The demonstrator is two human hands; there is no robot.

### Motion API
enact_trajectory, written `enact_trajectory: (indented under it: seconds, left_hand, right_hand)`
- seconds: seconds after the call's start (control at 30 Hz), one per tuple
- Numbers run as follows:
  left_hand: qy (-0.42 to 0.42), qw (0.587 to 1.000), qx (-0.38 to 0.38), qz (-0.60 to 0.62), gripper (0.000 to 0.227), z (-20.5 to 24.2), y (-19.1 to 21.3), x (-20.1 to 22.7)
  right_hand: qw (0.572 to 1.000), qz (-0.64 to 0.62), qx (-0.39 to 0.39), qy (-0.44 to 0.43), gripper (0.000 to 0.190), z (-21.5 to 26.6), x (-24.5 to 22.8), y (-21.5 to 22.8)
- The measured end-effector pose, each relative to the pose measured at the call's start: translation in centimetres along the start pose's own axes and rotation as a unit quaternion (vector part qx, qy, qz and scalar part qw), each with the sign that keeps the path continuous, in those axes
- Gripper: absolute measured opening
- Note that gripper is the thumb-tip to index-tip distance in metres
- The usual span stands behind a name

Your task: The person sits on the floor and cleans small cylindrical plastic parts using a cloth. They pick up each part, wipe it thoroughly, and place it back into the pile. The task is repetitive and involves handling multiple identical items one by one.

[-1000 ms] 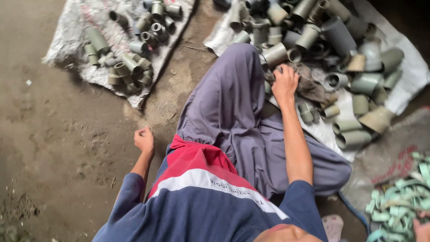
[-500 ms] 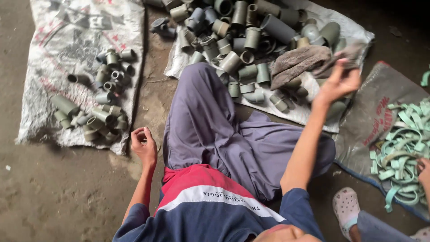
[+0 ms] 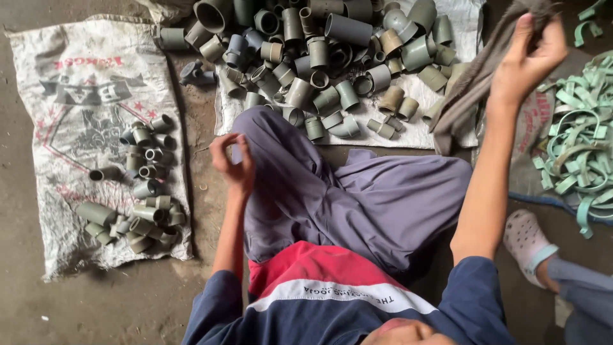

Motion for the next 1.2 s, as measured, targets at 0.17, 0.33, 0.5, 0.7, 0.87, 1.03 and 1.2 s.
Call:
enact_trajectory:
  seconds: [0.17, 0.33, 0.5, 0.7, 0.87, 1.03, 1.2]
  left_hand:
    - [-0.065, 0.989, -0.133, 0.028, 0.004, -2.7, -9.5, 2.4]
    - [-0.109, 0.965, -0.220, 0.089, 0.030, -2.9, -17.7, 3.6]
    - [-0.093, 0.938, -0.334, 0.009, 0.033, 3.0, -24.3, -1.3]
    - [-0.114, 0.887, -0.444, -0.056, 0.033, 6.3, -29.7, -2.8]
    - [-0.215, 0.850, -0.473, -0.088, 0.045, 7.4, -40.0, -3.1]
    - [-0.229, 0.850, -0.448, -0.156, 0.021, 8.5, -52.7, -5.5]
    - [-0.204, 0.805, -0.472, -0.295, 0.033, 8.6, -57.8, -5.6]
  right_hand:
    - [0.997, -0.015, 0.055, -0.044, 0.035, 3.0, 1.2, 1.4]
    - [0.986, 0.085, 0.119, -0.078, 0.050, 7.3, 4.4, 4.2]
    - [0.970, 0.144, 0.050, -0.189, 0.020, 17.3, 11.9, 2.7]
    - [0.934, 0.052, 0.153, -0.319, 0.035, 17.8, 14.0, 3.5]
    - [0.897, 0.004, 0.199, -0.395, 0.030, 19.5, 15.6, 4.1]
    - [0.801, -0.033, 0.233, -0.551, 0.021, 20.7, 15.5, 3.5]
    - [0.809, -0.044, 0.220, -0.543, 0.019, 19.4, 13.5, 2.9]
Point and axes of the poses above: each hand's wrist, its own z-axis away from the middle knuckle, its own y-axis out of the back of the hand, x = y × z, the point moved 8 cm from there along -z, towards the middle knuckle, and after that the axes turned 1 degree about z, right-handed, at the moved point
